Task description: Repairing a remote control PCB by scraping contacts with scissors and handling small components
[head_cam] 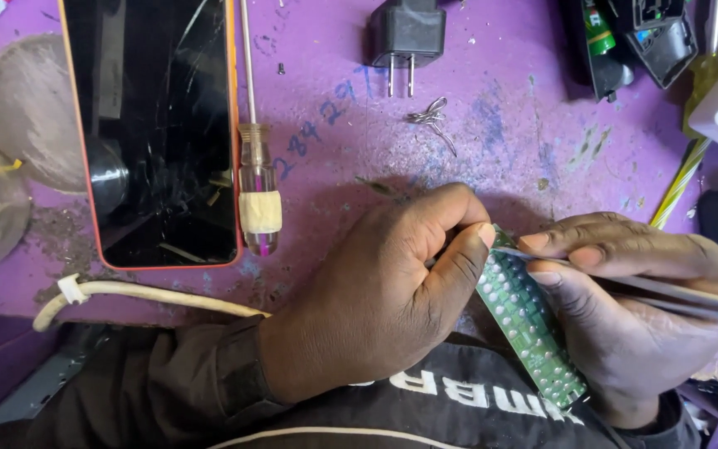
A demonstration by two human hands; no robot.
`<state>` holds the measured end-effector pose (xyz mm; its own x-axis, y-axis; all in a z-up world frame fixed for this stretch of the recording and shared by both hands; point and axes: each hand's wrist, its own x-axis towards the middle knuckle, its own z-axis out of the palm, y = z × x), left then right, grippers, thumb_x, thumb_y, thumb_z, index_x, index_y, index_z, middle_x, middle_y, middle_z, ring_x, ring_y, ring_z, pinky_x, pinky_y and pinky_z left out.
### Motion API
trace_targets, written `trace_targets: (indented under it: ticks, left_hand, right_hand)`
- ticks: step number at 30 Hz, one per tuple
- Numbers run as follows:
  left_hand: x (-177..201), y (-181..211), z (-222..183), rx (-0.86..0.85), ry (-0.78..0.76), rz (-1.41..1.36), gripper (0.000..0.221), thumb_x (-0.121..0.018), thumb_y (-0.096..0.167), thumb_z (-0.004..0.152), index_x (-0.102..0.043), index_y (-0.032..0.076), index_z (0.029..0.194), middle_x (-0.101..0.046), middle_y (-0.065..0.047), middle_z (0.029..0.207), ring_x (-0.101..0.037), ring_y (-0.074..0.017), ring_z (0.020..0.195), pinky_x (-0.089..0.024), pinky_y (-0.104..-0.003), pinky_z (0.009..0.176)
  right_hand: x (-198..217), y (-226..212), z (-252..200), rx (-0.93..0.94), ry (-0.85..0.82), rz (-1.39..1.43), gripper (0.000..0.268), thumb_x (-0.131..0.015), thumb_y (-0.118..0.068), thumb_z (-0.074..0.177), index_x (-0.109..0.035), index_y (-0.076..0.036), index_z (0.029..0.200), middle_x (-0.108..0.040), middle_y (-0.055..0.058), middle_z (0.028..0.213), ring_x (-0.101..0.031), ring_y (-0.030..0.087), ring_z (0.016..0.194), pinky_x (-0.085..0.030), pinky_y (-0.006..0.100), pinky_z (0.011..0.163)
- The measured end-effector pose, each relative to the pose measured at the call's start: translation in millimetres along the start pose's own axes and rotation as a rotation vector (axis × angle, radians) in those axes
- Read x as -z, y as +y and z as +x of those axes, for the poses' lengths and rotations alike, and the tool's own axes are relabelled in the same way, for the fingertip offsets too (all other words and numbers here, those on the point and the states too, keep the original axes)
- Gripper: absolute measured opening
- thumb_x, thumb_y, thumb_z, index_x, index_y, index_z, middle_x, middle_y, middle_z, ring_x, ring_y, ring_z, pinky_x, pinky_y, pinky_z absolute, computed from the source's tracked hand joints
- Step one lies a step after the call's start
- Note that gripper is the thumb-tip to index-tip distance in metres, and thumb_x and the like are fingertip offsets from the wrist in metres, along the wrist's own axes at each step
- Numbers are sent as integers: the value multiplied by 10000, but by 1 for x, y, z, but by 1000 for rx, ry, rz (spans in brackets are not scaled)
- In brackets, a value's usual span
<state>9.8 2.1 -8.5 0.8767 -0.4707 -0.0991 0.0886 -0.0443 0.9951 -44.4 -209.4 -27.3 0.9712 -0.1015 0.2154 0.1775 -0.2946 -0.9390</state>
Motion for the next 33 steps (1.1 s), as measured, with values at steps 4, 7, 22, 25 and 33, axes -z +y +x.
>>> trace_targets:
  ticks: [4,7,22,25,33]
  left_hand:
    - [1,-1,0,15,-6,17,238,-439,222,1050,-514,133,843,-438,38,636,-417,-120,574,-383,-352,536]
    - [0,-2,-1,23,-11,16,240,-432,231,1051,-520,131,851,-441,36,640,-423,-123,582,-388,-354,544]
    - [-3,-4,-1,-1,18,16,229,-459,198,1055,-534,123,852,-442,46,619,-414,-106,556,-389,-338,521]
    - [-4,-3,-1,10,13,-5,223,-463,193,1053,-539,127,854,-449,53,593,-413,-90,523,-391,-325,493]
    - [-6,0,-2,22,22,57,202,-498,232,1037,-535,153,854,-414,64,605,-407,-88,539,-378,-335,513]
  right_hand:
    - [-1,2,1,-3,9,-30,259,-833,-17,797,-595,-20,901,-681,159,888,-802,313,918,-719,358,856]
    - [-2,0,1,-1,5,-40,271,-827,-19,794,-578,-15,901,-687,201,911,-796,312,906,-713,363,857]
    - [-7,-2,3,41,-14,7,218,-799,-38,844,-591,-43,910,-700,187,932,-802,299,902,-720,343,834]
    - [-8,-4,4,115,-25,-29,239,-790,-18,835,-557,-20,887,-671,181,860,-798,331,868,-718,374,793]
    - [-8,-26,14,53,-64,-71,187,-769,15,823,-594,81,826,-698,290,925,-778,334,850,-661,345,746]
